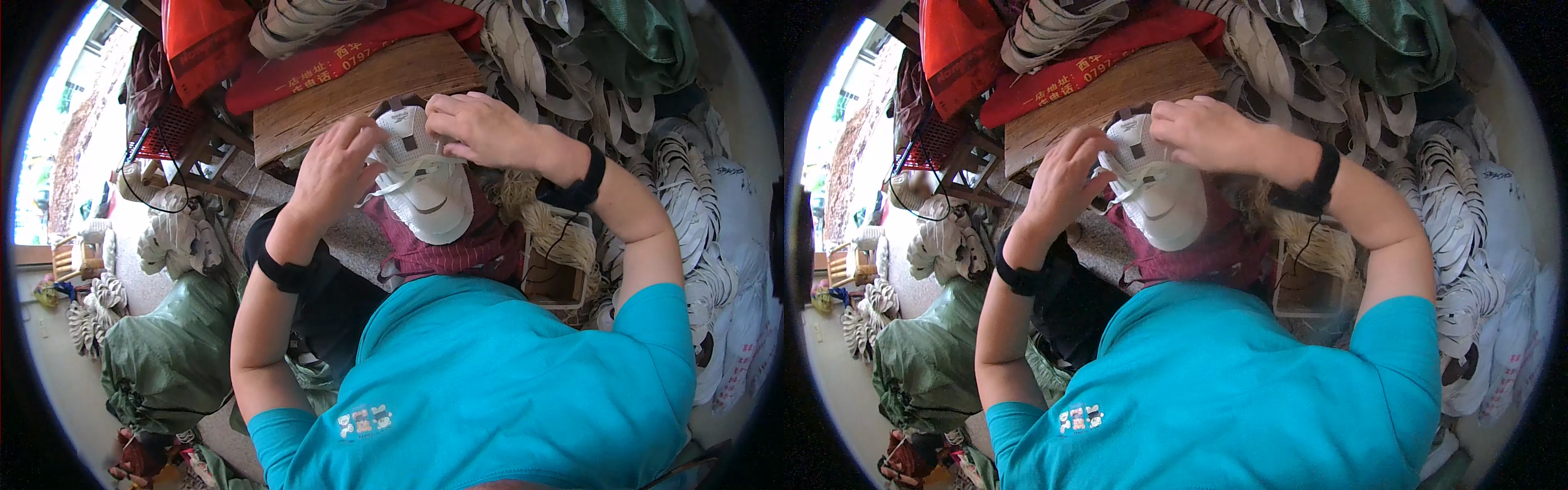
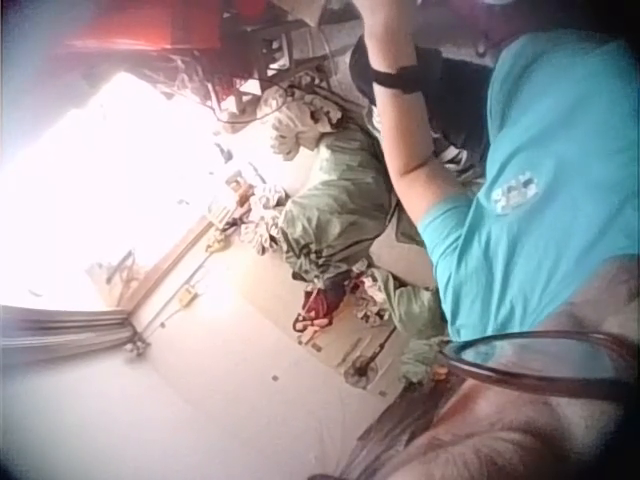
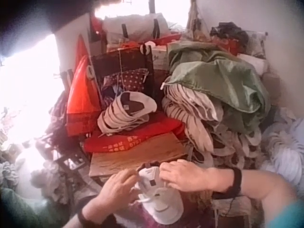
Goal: Lacing and organizing shoe components in a manufacturing setting.
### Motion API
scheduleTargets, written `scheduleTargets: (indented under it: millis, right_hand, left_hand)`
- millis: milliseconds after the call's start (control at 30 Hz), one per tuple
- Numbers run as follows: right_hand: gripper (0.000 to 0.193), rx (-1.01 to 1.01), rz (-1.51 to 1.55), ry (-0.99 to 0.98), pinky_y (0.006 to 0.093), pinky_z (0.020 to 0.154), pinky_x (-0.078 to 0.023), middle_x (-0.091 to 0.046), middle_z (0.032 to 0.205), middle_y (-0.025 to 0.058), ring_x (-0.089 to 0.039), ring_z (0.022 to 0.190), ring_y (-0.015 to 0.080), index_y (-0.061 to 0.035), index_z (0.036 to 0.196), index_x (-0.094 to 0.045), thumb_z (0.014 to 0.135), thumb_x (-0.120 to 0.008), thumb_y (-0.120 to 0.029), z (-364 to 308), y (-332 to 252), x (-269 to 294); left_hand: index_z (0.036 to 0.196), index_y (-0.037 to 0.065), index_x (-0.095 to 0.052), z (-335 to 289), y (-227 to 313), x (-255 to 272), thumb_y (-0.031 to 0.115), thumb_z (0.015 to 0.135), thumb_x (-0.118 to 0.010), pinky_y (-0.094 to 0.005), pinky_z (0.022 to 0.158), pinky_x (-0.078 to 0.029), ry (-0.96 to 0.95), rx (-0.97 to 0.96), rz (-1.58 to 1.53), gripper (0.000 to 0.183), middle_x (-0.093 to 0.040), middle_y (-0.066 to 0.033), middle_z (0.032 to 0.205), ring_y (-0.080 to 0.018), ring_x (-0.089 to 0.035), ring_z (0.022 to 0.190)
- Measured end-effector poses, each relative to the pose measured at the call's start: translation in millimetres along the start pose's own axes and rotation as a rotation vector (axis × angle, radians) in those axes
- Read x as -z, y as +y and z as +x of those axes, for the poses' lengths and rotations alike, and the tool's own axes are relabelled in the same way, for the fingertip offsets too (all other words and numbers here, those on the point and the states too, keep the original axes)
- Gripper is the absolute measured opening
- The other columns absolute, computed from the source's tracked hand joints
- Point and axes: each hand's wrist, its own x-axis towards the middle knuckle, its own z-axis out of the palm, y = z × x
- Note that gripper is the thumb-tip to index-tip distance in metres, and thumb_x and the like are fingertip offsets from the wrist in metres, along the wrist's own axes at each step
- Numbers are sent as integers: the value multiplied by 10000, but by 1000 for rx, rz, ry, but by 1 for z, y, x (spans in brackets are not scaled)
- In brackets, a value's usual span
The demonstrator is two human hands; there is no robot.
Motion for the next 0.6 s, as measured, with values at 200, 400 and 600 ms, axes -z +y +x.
scheduleTargets:
  millis: [200, 400, 600]
  right_hand:
    - [223, -204, 240, -485, 371, 761, -465, -510, 962, 85, -557, 957, 263, -38, 865, -616, 782, -734, -208, 23, 16, 13]
    - [245, -466, 600, -299, 299, 746, -436, -480, 931, 41, -509, 859, 161, -19, 729, -637, 830, -694, -235, 11, 13, -26]
    - [282, -925, 1113, -186, 261, 691, -425, -516, 926, 17, -506, 775, 120, -29, 694, -661, 871, -689, -247, 28, -1, -19]
  left_hand:
    - [941, 49, -650, 8, -15, 0, 140, 794, -730, -369, 792, -497, -324, 78, -122, 191, -536, -103, 1009, -283, -587, 918]
    - [804, 6, -685, -4, -1, -34, 186, 848, -695, -325, 766, -484, -79, 286, -251, 185, -531, -101, 984, -251, -565, 874]
    - [740, -11, -682, 1, 18, -48, 213, 874, -695, -284, 813, -432, 314, 634, -678, 261, -569, -62, 970, -168, -504, 994]
